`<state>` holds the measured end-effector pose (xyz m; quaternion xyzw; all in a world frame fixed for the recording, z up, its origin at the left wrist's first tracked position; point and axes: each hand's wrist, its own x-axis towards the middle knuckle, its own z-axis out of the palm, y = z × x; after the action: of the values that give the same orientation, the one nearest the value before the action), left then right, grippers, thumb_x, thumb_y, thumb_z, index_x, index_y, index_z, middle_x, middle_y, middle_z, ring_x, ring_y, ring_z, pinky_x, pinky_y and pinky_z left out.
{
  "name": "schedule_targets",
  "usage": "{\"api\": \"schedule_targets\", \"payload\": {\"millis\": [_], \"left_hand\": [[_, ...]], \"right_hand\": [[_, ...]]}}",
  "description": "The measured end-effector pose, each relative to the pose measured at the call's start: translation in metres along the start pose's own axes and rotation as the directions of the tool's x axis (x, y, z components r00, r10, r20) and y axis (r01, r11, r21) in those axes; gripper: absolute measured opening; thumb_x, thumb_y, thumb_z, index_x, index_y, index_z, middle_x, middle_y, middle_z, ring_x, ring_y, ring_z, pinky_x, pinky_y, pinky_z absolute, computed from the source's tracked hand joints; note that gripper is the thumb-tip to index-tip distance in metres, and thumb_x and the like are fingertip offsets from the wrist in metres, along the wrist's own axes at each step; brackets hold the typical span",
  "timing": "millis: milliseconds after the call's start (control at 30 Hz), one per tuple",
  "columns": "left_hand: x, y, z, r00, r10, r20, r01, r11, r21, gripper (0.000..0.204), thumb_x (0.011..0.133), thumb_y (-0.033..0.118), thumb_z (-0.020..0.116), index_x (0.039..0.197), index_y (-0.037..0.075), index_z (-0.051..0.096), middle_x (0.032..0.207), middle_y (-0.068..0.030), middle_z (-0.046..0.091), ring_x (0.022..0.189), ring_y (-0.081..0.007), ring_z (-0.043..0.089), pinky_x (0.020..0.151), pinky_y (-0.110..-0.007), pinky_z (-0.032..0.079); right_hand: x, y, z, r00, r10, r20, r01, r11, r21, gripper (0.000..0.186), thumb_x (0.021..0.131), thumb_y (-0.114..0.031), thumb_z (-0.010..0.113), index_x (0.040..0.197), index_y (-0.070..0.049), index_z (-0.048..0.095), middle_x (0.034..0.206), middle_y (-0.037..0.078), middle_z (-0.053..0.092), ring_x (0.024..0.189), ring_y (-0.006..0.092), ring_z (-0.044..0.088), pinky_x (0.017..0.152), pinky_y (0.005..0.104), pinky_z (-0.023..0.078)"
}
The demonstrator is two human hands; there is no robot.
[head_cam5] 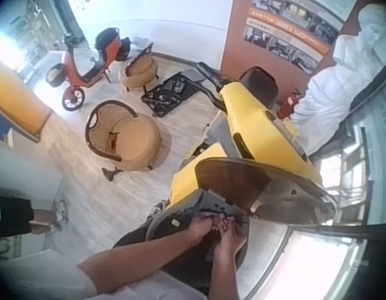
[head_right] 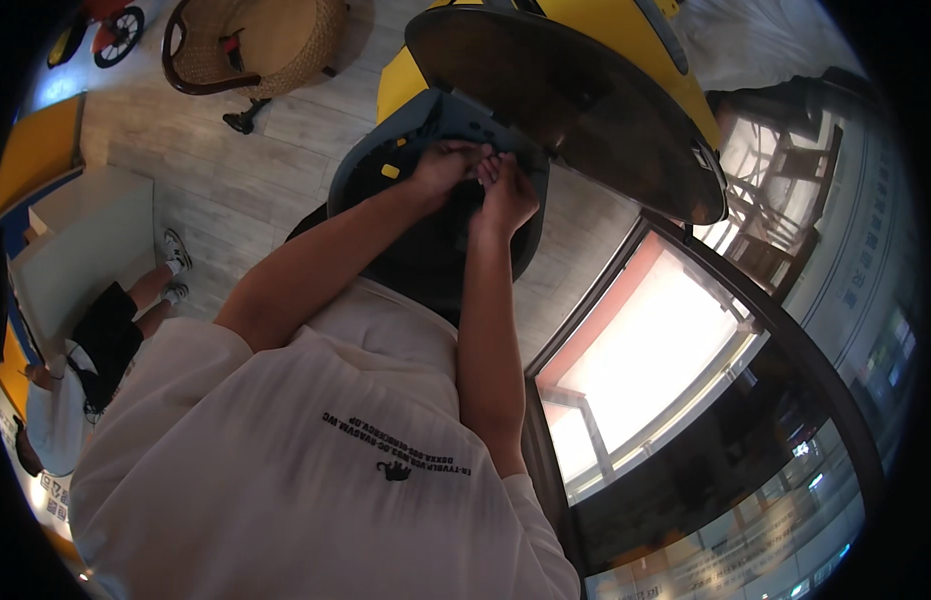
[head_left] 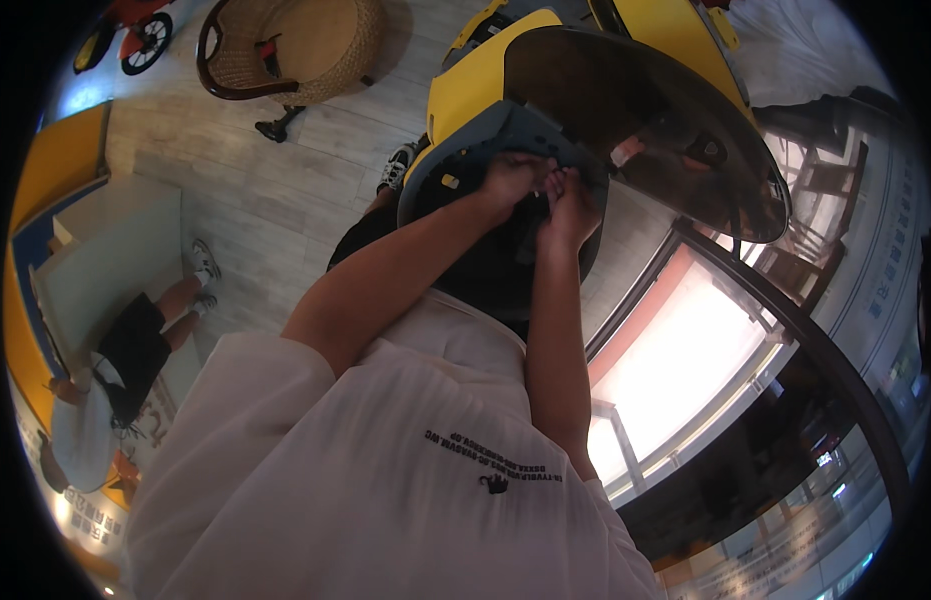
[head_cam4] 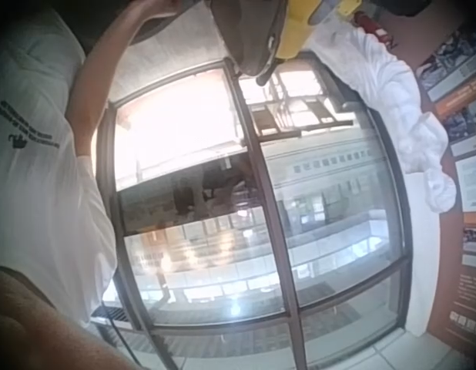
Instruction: Repairing and assembling internal components within the storage compartment of a yellow electric scooter.
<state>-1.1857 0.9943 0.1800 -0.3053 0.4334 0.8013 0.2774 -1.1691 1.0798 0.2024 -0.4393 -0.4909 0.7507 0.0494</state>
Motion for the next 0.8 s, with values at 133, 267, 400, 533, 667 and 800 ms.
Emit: {"api": "schedule_targets", "payload": {"millis": [133, 267, 400, 533, 667, 800], "left_hand": [[-0.004, 0.005, 0.002, 0.999, 0.037, 0.000, -0.037, 0.999, -0.017, 0.014, 0.083, 0.008, 0.061, 0.091, -0.004, 0.063, 0.087, -0.0101, 0.064, 0.078, -0.0158, 0.061, 0.070, -0.027, 0.051], [-0.003, 0.011, 0.001, 0.999, 0.035, 0.021, -0.036, 0.996, 0.077, 0.013, 0.084, 0.008, 0.060, 0.092, -0.001, 0.063, 0.091, -0.0091, 0.063, 0.083, -0.0161, 0.061, 0.075, -0.027, 0.051], [-0.004, 0.011, 0.002, 0.999, 0.038, 0.007, -0.038, 0.998, 0.042, 0.012, 0.084, 0.008, 0.061, 0.092, -0.001, 0.063, 0.091, -0.0091, 0.063, 0.083, -0.0161, 0.061, 0.074, -0.027, 0.051], [0.001, 0.011, -0.001, 1.000, -0.013, 0.015, 0.014, 0.997, -0.076, 0.009, 0.083, 0.006, 0.060, 0.089, 0.000, 0.063, 0.090, -0.0082, 0.063, 0.081, -0.0154, 0.061, 0.074, -0.027, 0.052], [0.002, 0.009, 0.000, 1.000, 0.009, 0.005, -0.009, 1.000, -0.015, 0.006, 0.083, 0.005, 0.060, 0.087, 0.002, 0.063, 0.087, -0.0070, 0.063, 0.080, -0.0149, 0.061, 0.072, -0.027, 0.052], [0.006, 0.006, 0.000, 0.998, -0.002, 0.055, 0.005, 0.998, -0.059, 0.006, 0.083, 0.006, 0.060, 0.087, 0.002, 0.063, 0.083, -0.0067, 0.063, 0.078, -0.0145, 0.061, 0.070, -0.026, 0.051]], "right_hand": [[0.002, 0.002, -0.001, 1.000, 0.005, 0.002, -0.005, 1.000, -0.007, 0.023, 0.087, -0.008, 0.056, 0.091, 0.014, 0.056, 0.086, 0.020, 0.061, 0.073, 0.0227, 0.063, 0.066, 0.0297, 0.056], [-0.001, -0.002, 0.002, 1.000, 0.017, 0.013, -0.017, 1.000, -0.008, 0.024, 0.087, -0.010, 0.055, 0.092, 0.014, 0.055, 0.088, 0.020, 0.061, 0.077, 0.0227, 0.062, 0.071, 0.0296, 0.055], [-0.004, -0.004, 0.006, 0.998, 0.056, -0.033, -0.056, 0.998, 0.022, 0.024, 0.088, -0.010, 0.055, 0.094, 0.013, 0.055, 0.089, 0.019, 0.060, 0.080, 0.0226, 0.062, 0.073, 0.0293, 0.055], [-0.004, -0.004, 0.011, 0.995, 0.074, -0.063, -0.070, 0.995, 0.068, 0.023, 0.087, -0.010, 0.054, 0.093, 0.013, 0.055, 0.089, 0.019, 0.060, 0.081, 0.0225, 0.062, 0.073, 0.0290, 0.055], [-0.004, 0.000, 0.015, 0.998, -0.041, -0.056, 0.040, 0.999, -0.021, 0.020, 0.087, -0.009, 0.053, 0.087, 0.011, 0.056, 0.081, 0.018, 0.060, 0.072, 0.0215, 0.063, 0.067, 0.0286, 0.056], [-0.004, -0.005, 0.015, 0.992, -0.125, -0.030, 0.121, 0.988, -0.096, 0.019, 0.087, -0.008, 0.052, 0.083, 0.010, 0.055, 0.075, 0.017, 0.060, 0.065, 0.0212, 0.063, 0.061, 0.0286, 0.055]]}}
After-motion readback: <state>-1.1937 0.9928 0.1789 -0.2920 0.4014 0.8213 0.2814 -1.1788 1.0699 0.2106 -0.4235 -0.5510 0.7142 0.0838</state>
